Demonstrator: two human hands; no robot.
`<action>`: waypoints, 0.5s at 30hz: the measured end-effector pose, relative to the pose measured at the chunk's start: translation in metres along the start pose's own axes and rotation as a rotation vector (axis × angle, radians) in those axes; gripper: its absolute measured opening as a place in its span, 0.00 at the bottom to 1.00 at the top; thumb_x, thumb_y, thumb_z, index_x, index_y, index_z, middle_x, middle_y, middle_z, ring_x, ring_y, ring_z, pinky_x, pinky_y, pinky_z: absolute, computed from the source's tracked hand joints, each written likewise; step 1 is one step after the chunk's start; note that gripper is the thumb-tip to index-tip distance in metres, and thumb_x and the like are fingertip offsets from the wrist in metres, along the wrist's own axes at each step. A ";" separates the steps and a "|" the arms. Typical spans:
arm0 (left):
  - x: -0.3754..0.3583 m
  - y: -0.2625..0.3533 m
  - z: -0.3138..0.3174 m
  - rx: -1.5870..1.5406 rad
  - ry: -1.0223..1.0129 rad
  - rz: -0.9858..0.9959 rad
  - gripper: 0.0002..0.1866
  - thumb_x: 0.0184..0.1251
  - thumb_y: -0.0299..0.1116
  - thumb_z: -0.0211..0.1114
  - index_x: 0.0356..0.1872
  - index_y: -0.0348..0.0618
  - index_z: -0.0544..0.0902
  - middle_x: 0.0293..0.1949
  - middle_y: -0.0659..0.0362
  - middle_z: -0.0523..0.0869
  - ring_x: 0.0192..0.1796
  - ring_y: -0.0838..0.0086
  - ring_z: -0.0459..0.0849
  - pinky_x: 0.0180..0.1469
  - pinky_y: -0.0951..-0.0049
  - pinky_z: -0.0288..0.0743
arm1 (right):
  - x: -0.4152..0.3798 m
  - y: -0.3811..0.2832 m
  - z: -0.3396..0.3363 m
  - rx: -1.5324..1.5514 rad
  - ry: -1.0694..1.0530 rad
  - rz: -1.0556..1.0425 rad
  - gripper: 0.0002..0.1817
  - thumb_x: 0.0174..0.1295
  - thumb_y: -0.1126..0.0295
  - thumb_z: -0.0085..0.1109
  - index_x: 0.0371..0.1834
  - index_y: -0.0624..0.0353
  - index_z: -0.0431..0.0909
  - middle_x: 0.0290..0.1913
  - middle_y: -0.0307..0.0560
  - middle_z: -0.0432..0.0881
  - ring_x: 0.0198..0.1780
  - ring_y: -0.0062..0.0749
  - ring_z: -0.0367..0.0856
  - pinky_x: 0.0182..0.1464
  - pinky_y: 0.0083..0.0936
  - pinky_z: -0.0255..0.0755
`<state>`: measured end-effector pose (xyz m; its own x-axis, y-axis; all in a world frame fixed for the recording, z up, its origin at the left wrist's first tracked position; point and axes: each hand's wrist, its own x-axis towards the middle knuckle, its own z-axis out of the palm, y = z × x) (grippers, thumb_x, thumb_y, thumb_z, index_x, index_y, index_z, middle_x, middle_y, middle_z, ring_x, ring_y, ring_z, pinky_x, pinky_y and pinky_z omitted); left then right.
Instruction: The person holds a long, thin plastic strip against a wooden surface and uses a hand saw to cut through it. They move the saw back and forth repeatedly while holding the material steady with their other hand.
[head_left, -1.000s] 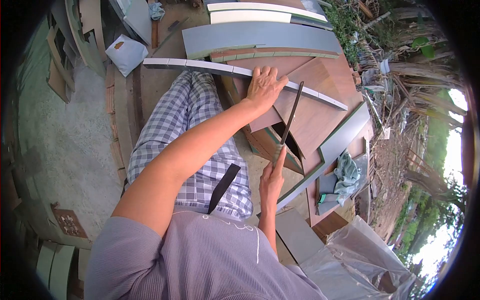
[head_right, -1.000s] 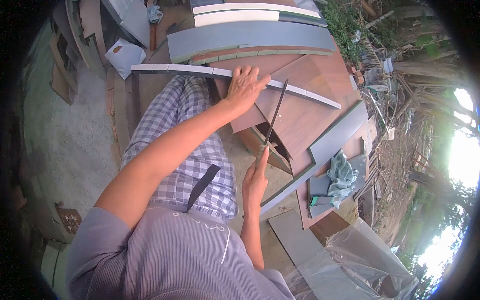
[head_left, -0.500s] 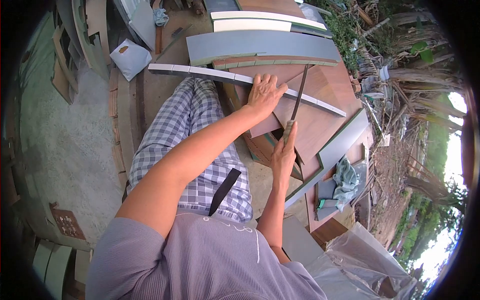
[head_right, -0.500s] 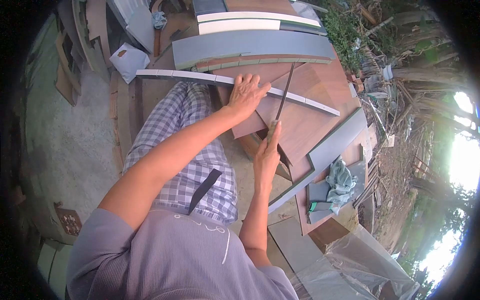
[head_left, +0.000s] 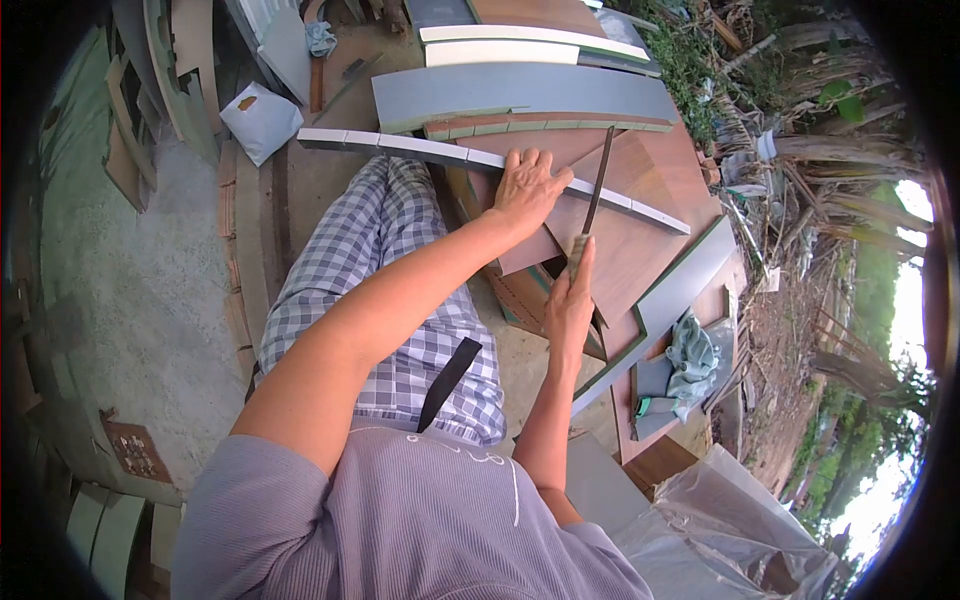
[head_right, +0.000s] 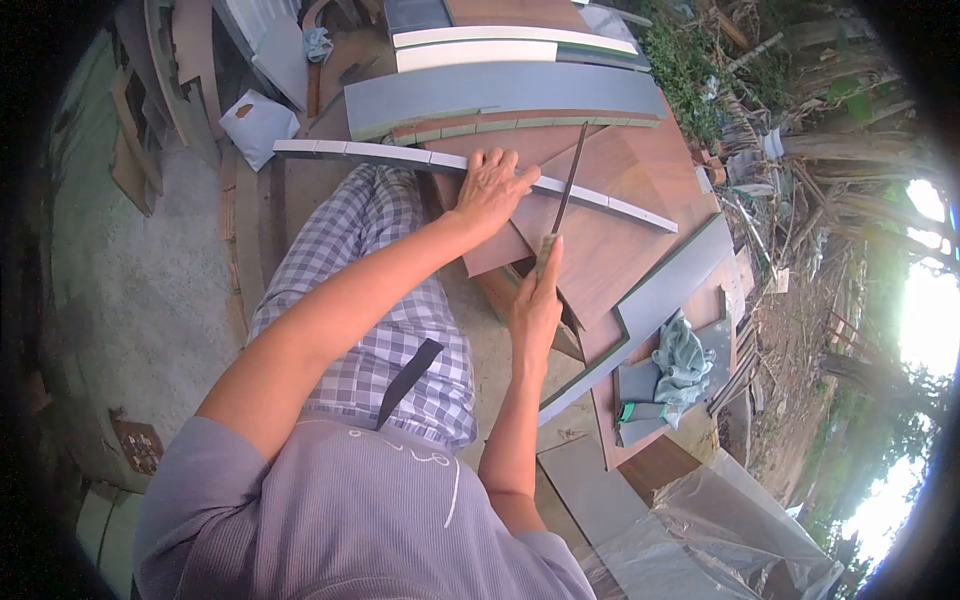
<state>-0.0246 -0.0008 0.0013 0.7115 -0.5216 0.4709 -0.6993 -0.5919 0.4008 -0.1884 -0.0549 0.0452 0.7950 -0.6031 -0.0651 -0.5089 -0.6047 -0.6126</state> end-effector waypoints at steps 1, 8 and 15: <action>-0.001 0.000 0.000 0.007 0.000 -0.004 0.10 0.59 0.28 0.61 0.43 0.51 0.81 0.36 0.56 0.75 0.46 0.63 0.74 0.49 0.61 0.61 | 0.008 -0.002 0.001 0.012 0.029 -0.062 0.33 0.70 0.73 0.42 0.78 0.42 0.47 0.26 0.56 0.77 0.21 0.35 0.72 0.29 0.31 0.69; -0.001 0.003 0.000 0.019 -0.015 -0.029 0.10 0.60 0.28 0.61 0.43 0.51 0.81 0.37 0.56 0.75 0.46 0.63 0.74 0.49 0.60 0.61 | -0.045 0.022 0.006 0.009 0.026 -0.045 0.34 0.69 0.75 0.42 0.78 0.42 0.46 0.26 0.58 0.76 0.21 0.36 0.71 0.29 0.27 0.69; 0.001 0.003 0.000 -0.034 0.014 -0.011 0.09 0.61 0.26 0.55 0.40 0.49 0.81 0.36 0.56 0.78 0.46 0.64 0.75 0.50 0.60 0.61 | -0.071 0.016 -0.005 0.007 -0.051 0.127 0.34 0.69 0.75 0.42 0.78 0.42 0.45 0.24 0.57 0.74 0.21 0.35 0.69 0.29 0.25 0.67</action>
<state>-0.0259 -0.0030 0.0027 0.7180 -0.5063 0.4776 -0.6938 -0.5760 0.4324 -0.2547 -0.0242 0.0443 0.7402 -0.6472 -0.1824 -0.6044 -0.5216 -0.6022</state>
